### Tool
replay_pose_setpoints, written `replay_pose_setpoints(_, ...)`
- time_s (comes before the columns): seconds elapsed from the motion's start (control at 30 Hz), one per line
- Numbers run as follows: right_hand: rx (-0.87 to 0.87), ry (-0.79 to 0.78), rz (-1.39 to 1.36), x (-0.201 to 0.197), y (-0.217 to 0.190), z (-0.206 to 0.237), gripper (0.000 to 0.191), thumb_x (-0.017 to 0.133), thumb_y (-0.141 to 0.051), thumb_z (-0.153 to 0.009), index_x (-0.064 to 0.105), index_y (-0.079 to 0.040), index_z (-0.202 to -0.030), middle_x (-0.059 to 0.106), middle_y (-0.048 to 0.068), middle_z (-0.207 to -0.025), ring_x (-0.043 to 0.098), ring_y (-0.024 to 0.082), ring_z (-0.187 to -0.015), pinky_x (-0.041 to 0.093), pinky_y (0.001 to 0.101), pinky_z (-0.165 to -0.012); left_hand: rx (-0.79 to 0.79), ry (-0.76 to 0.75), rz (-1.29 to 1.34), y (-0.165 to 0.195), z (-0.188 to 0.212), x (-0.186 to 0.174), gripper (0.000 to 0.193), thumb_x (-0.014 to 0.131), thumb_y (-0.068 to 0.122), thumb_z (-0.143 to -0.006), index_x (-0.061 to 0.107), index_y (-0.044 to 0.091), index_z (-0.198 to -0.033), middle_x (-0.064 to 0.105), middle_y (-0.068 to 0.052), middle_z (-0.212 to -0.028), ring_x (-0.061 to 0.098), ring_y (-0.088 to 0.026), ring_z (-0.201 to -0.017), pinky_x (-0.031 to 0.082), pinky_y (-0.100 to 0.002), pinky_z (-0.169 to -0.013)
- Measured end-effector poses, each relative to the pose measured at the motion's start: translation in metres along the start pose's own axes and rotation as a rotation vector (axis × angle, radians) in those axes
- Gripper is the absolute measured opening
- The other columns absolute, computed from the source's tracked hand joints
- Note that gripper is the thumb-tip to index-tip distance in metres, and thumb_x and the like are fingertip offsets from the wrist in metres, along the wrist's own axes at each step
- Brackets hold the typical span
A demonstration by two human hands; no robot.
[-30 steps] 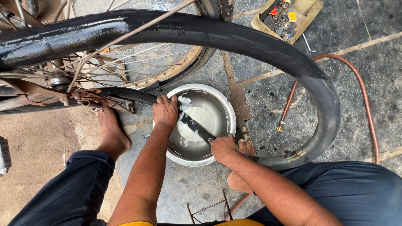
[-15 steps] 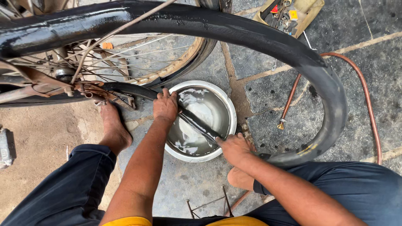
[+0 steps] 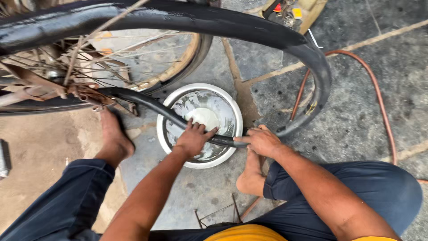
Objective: The person is repairing a bicycle tire. They repeatedly submerge the inner tube into a metal bowl of water to locate air leaks by observing bubbles. After identifying the leak, they apply a patch to the inner tube.
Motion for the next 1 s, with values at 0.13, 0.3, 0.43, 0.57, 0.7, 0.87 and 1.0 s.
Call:
replay_pose_setpoints(0.13,0.08,-0.015,0.199,-0.033,0.023,0.001,0.058,0.069,-0.03,-0.09,0.053,-0.032,-0.146,0.067,0.003,-0.117,0.061,0.022,-0.116,0.035,0.045,-0.109,0.007,-0.339,0.044,-0.01,0.046,0.009,0.09,0.037,-0.006,-0.105,-0.003,0.045,-0.168,0.04,-0.024,-0.151,0.06,-0.032,-0.122,0.056,-0.037,-0.098)
replay_pose_setpoints(0.3,-0.098,0.145,0.925,-0.12,0.054,0.009,0.036,0.059,-0.028,-0.087,0.07,-0.02,-0.119,0.067,0.006,-0.121,0.058,0.028,-0.126,0.029,0.0544,-0.116,-0.135,-0.323,0.008,-0.031,0.1,0.031,0.077,0.034,0.005,-0.106,0.002,0.047,-0.162,0.029,-0.025,-0.156,0.061,-0.032,-0.112,0.063,-0.031,-0.078)
replay_pose_setpoints(0.43,-0.209,0.337,1.275,-0.169,0.052,0.033,0.032,0.056,-0.031,-0.084,0.073,-0.01,-0.102,0.069,0.008,-0.107,0.061,0.03,-0.117,0.03,0.0509,-0.116,-0.235,-0.283,-0.036,-0.031,0.1,0.05,0.064,0.036,0.018,-0.11,0.013,0.044,-0.164,0.048,-0.019,-0.141,0.061,-0.028,-0.111,0.057,-0.036,-0.082)
replay_pose_setpoints(0.57,-0.371,0.297,1.109,-0.187,0.036,0.057,0.026,0.057,-0.026,-0.085,0.073,-0.009,-0.095,0.068,0.006,-0.096,0.062,0.027,-0.108,0.033,0.0506,-0.116,-0.307,-0.308,-0.079,-0.02,0.083,0.064,0.066,0.043,0.019,-0.109,0.017,0.038,-0.166,0.051,-0.022,-0.139,0.062,-0.029,-0.111,0.057,-0.037,-0.08)
replay_pose_setpoints(0.7,-0.457,0.399,1.014,-0.189,0.015,0.083,0.031,0.06,-0.025,-0.079,0.072,-0.009,-0.102,0.069,0.007,-0.097,0.064,0.026,-0.104,0.036,0.0462,-0.113,-0.338,-0.3,-0.123,-0.011,0.066,0.071,0.064,0.047,0.021,-0.106,0.023,0.034,-0.164,0.051,-0.02,-0.137,0.058,-0.032,-0.116,0.053,-0.046,-0.087)
replay_pose_setpoints(0.87,-0.506,0.472,0.93,-0.181,-0.007,0.103,0.034,0.062,-0.025,-0.075,0.071,-0.008,-0.103,0.069,0.007,-0.093,0.065,0.026,-0.105,0.036,0.0445,-0.114,-0.379,-0.291,-0.136,-0.005,0.054,0.072,0.059,0.049,0.025,-0.108,0.029,0.032,-0.163,0.053,-0.019,-0.136,0.055,-0.036,-0.122,0.05,-0.053,-0.093)
replay_pose_setpoints(1.0,-0.524,0.459,0.942,-0.17,-0.024,0.104,0.036,0.062,-0.026,-0.075,0.072,-0.007,-0.105,0.07,0.008,-0.091,0.066,0.027,-0.104,0.034,0.0456,-0.115,-0.363,-0.358,-0.172,-0.001,0.056,0.067,0.073,0.061,0.03,-0.101,0.025,0.026,-0.164,0.051,-0.019,-0.138,0.053,-0.034,-0.123,0.049,-0.051,-0.095)
Point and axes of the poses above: each hand's wrist, its own z-axis away from the middle knuckle, its own x-axis out of the palm, y = z × x, the point moved 4 cm from there along -z, towards the middle knuckle
